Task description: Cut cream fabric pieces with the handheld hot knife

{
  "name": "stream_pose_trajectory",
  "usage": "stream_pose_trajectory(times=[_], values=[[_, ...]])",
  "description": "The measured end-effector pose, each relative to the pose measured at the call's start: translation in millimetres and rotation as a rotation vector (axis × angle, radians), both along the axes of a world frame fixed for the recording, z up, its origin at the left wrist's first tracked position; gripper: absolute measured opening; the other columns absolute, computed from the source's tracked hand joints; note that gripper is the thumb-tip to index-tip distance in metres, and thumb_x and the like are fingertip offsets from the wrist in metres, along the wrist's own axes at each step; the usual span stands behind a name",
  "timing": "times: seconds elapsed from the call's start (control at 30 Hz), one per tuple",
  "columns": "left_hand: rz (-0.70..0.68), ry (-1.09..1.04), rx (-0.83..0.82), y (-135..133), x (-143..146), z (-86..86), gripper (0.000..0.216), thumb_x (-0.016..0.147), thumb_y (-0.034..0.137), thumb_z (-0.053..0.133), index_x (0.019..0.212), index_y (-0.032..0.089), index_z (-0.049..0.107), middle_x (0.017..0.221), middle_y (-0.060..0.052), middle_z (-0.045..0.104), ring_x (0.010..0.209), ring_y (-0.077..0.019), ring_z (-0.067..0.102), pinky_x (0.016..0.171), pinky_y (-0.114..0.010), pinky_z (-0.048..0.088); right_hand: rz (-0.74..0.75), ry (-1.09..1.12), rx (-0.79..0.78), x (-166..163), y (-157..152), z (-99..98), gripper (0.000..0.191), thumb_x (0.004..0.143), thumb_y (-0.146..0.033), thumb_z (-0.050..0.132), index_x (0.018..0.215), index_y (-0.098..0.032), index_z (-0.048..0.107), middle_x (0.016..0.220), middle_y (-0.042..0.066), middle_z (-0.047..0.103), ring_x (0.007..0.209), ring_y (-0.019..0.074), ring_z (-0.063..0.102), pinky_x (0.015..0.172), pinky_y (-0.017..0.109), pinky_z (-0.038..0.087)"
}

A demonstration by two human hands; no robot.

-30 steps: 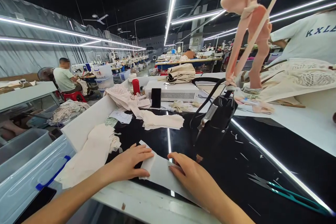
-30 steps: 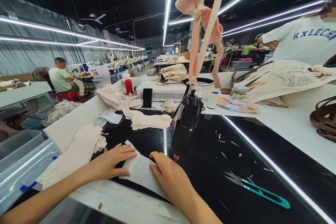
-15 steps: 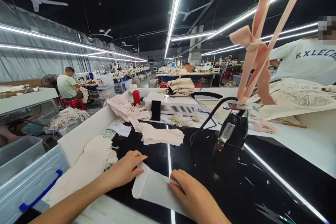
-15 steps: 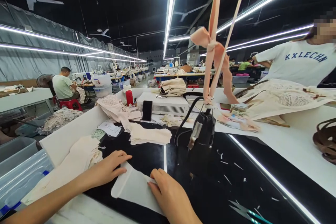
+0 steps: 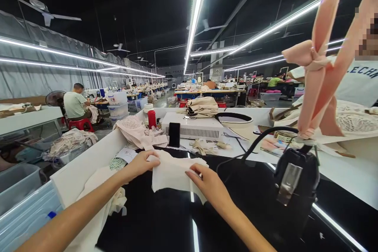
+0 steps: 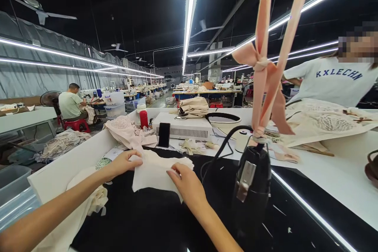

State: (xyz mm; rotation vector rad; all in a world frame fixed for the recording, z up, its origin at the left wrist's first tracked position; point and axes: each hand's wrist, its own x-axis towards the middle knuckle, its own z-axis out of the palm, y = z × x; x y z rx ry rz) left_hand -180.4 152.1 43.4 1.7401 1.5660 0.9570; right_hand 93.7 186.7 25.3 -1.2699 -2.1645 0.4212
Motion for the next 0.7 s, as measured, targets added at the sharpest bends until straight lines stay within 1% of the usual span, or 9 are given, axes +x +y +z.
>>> stream_pose_trajectory(times=[0.07,0.13,0.2,0.3,0.4,0.5,0.57,0.63,0.7], values=[[0.014,-0.021,-0.012,25.2,-2.2,1.3,0.024,0.100,0.036,0.069,0.112,0.015,0.067,0.104,-0.005,0.071,0.090,-0.0195,0.070,0.080,-0.034,0.060,-0.039,-0.002,-0.001,-5.7,17.7,0.5,0.023,0.100,-0.037,0.056,0.088,-0.023,0.070,0.090,0.002,0.074,0.087,0.0227,0.071,0.076,0.033,0.052],[0.029,-0.022,-0.028,50.0,-3.7,-2.9,0.027,0.103,0.037,0.068,0.118,0.014,0.066,0.109,-0.006,0.070,0.091,-0.0197,0.070,0.080,-0.036,0.062,-0.062,-0.020,-0.005,-11.3,33.6,-1.4,0.020,0.102,-0.034,0.059,0.095,-0.021,0.071,0.096,0.003,0.074,0.093,0.0218,0.071,0.082,0.036,0.055],[0.044,-0.007,-0.041,71.1,-3.6,-10.8,0.028,0.104,0.037,0.068,0.121,0.014,0.066,0.114,-0.008,0.069,0.094,-0.0206,0.071,0.082,-0.038,0.063,-0.073,-0.052,-0.020,-15.0,46.6,-4.7,0.019,0.103,-0.035,0.062,0.104,-0.018,0.071,0.106,0.005,0.074,0.098,0.0212,0.071,0.089,0.040,0.058],[0.064,0.043,-0.042,91.4,-0.1,-25.1,0.029,0.104,0.036,0.068,0.124,0.015,0.065,0.118,-0.008,0.069,0.097,-0.0216,0.071,0.083,-0.039,0.063,-0.083,-0.113,-0.060,-15.2,60.0,-9.8,0.028,0.102,-0.038,0.067,0.121,-0.017,0.068,0.123,0.009,0.071,0.107,0.0232,0.071,0.094,0.045,0.061],[0.076,0.116,0.013,97.4,2.2,-38.2,0.032,0.104,0.037,0.069,0.127,0.015,0.065,0.122,-0.009,0.068,0.101,-0.0230,0.070,0.086,-0.041,0.063,-0.091,-0.168,-0.097,-12.7,66.8,-14.2,0.032,0.102,-0.036,0.067,0.127,-0.018,0.066,0.130,0.010,0.069,0.111,0.0247,0.070,0.095,0.047,0.061],[0.085,0.204,0.122,93.7,0.6,-45.6,0.034,0.104,0.037,0.069,0.130,0.016,0.064,0.128,-0.010,0.066,0.108,-0.0252,0.069,0.092,-0.045,0.061,-0.097,-0.202,-0.106,-12.1,68.3,-17.1,0.033,0.102,-0.037,0.067,0.129,-0.019,0.066,0.132,0.010,0.068,0.113,0.0251,0.070,0.096,0.047,0.061],[0.090,0.277,0.204,88.2,-0.1,-45.3,0.037,0.103,0.035,0.070,0.133,0.017,0.063,0.134,-0.012,0.064,0.117,-0.0281,0.067,0.100,-0.050,0.058,-0.096,-0.217,-0.097,-12.6,67.4,-17.7,0.033,0.102,-0.037,0.067,0.129,-0.019,0.065,0.133,0.010,0.068,0.113,0.0254,0.070,0.096,0.048,0.061],[0.084,0.361,0.290,82.0,1.8,-40.7,0.040,0.102,0.031,0.069,0.138,0.018,0.061,0.144,-0.014,0.059,0.132,-0.0317,0.059,0.113,-0.056,0.049,-0.093,-0.229,-0.079,-13.5,65.7,-17.2,0.033,0.102,-0.037,0.067,0.130,-0.019,0.065,0.133,0.010,0.067,0.114,0.0254,0.070,0.096,0.047,0.060],[0.045,0.447,0.358,76.6,6.5,-34.0,0.038,0.103,0.027,0.063,0.140,0.022,0.062,0.152,-0.012,0.055,0.144,-0.0305,0.049,0.124,-0.053,0.037,-0.088,-0.241,-0.058,-14.5,64.1,-16.0,0.032,0.102,-0.036,0.067,0.129,-0.020,0.066,0.134,0.010,0.067,0.113,0.0250,0.069,0.096,0.047,0.061]])
